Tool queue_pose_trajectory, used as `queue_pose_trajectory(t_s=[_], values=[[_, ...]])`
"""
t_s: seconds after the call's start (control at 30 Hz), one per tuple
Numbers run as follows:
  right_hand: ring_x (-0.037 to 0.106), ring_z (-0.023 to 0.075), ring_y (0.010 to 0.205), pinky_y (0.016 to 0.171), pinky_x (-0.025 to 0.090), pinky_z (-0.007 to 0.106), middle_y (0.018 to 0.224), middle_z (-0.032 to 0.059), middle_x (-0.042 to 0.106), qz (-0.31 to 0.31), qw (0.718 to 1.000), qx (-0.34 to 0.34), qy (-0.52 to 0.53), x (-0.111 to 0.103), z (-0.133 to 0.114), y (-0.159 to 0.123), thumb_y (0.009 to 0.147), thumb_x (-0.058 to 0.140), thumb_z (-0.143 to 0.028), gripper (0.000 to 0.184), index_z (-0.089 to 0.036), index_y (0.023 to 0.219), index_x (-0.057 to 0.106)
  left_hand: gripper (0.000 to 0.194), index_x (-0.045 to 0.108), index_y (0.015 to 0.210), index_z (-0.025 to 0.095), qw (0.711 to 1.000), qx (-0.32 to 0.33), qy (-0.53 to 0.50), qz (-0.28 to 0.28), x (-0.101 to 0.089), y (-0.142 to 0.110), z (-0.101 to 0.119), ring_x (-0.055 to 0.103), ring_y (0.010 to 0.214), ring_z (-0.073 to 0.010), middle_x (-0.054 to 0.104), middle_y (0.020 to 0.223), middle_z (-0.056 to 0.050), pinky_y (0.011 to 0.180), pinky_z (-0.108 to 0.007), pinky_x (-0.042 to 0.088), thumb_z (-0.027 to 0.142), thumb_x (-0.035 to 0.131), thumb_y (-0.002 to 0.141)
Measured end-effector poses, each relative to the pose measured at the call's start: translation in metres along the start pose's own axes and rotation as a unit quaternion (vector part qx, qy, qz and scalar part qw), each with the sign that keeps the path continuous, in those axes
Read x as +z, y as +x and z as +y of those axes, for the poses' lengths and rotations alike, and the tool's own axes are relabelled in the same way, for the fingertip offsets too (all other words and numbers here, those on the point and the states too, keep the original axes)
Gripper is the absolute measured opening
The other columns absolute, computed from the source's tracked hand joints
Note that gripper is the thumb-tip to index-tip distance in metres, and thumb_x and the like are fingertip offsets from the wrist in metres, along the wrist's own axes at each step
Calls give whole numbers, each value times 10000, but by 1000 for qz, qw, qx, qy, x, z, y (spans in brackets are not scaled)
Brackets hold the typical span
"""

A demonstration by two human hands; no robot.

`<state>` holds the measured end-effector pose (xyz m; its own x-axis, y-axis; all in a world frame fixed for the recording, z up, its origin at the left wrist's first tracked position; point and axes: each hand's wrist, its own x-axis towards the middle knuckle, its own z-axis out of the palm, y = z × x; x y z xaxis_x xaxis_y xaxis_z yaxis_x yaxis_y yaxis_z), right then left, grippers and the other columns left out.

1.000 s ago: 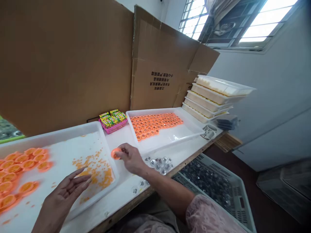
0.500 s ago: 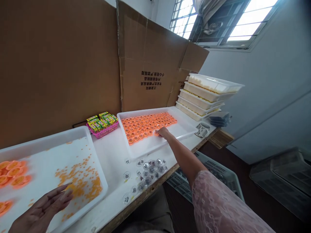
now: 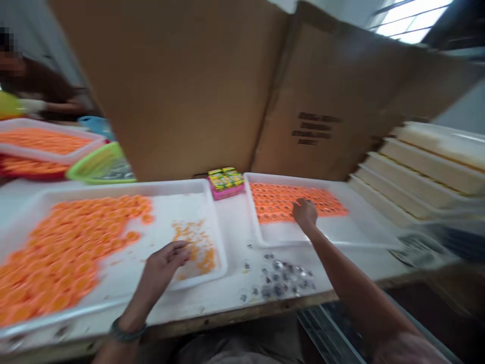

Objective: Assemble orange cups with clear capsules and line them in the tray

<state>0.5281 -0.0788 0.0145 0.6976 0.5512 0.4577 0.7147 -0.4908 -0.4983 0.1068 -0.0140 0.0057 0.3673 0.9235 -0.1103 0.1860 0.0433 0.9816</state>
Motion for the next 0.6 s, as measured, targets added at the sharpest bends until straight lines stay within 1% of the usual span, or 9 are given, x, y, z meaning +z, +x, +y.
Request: queue_pose_trajectory(t_s=[0.07,0.13,0.17,0.23,0.3,0.33,0.37,0.47,0.6], values=[[595,215,854,794,459,380,996,149,619,-32,998,-34,32,27,-42,-5,839,536,-216,170,-118,927,644,313,675,874,165,999,1,-26,-32,0,0,6,667,705,-224,707,713,-69,650,-316,531,425,665,701],[600,208,838,779,453,343,969,132,642,-91,982,-120,113,55,-100,-22,823,521,-190,176,-127,912,660,256,671,810,165,998,15,-58,-27,-3,0,7,650,660,-197,687,667,-57,624,-295,521,406,642,731],[601,197,835,762,455,318,944,109,655,-133,961,-173,169,68,-134,-36,829,499,-185,187,-145,905,665,240,665,785,166,997,23,-71,-21,-5,-1,7,642,642,-185,678,657,-50,616,-286,516,400,625,749],[598,180,845,756,458,291,920,75,663,-241,892,-288,251,94,-201,-69,852,486,-210,193,-181,906,669,230,649,745,167,995,37,-93,-1,-8,-5,4,629,618,-167,663,645,-38,599,-271,508,389,597,776],[590,165,872,789,453,283,970,67,646,-304,835,-365,278,121,-261,-101,864,488,-206,201,-199,976,654,226,634,729,166,993,48,-107,27,-9,-9,2,619,602,-155,650,637,-27,584,-261,500,375,577,794],[579,162,910,820,443,280,1005,68,632,-326,817,-394,267,135,-285,-114,862,501,-194,207,-203,1013,642,223,629,729,165,992,52,-112,40,-10,-9,2,616,598,-152,644,636,-23,581,-258,497,367,569,801],[563,163,953,844,432,281,1047,69,610,-340,811,-412,240,148,-305,-126,863,508,-191,225,-211,1055,624,223,623,729,164,991,57,-115,48,-11,-10,1,613,596,-149,639,635,-20,580,-257,494,362,560,808],[524,189,1017,839,425,291,1116,79,552,-370,807,-438,141,180,-340,-146,858,539,-248,256,-231,1110,587,229,620,743,160,988,68,-125,57,-13,-9,1,606,602,-146,631,640,-20,585,-257,490,359,541,824],[550,181,889,754,433,277,1014,76,568,-387,799,-448,103,196,-342,-150,841,546,-209,178,-197,1007,609,242,626,747,160,987,75,-137,49,-15,-7,1,598,606,-148,625,641,-22,591,-260,488,366,532,831]])
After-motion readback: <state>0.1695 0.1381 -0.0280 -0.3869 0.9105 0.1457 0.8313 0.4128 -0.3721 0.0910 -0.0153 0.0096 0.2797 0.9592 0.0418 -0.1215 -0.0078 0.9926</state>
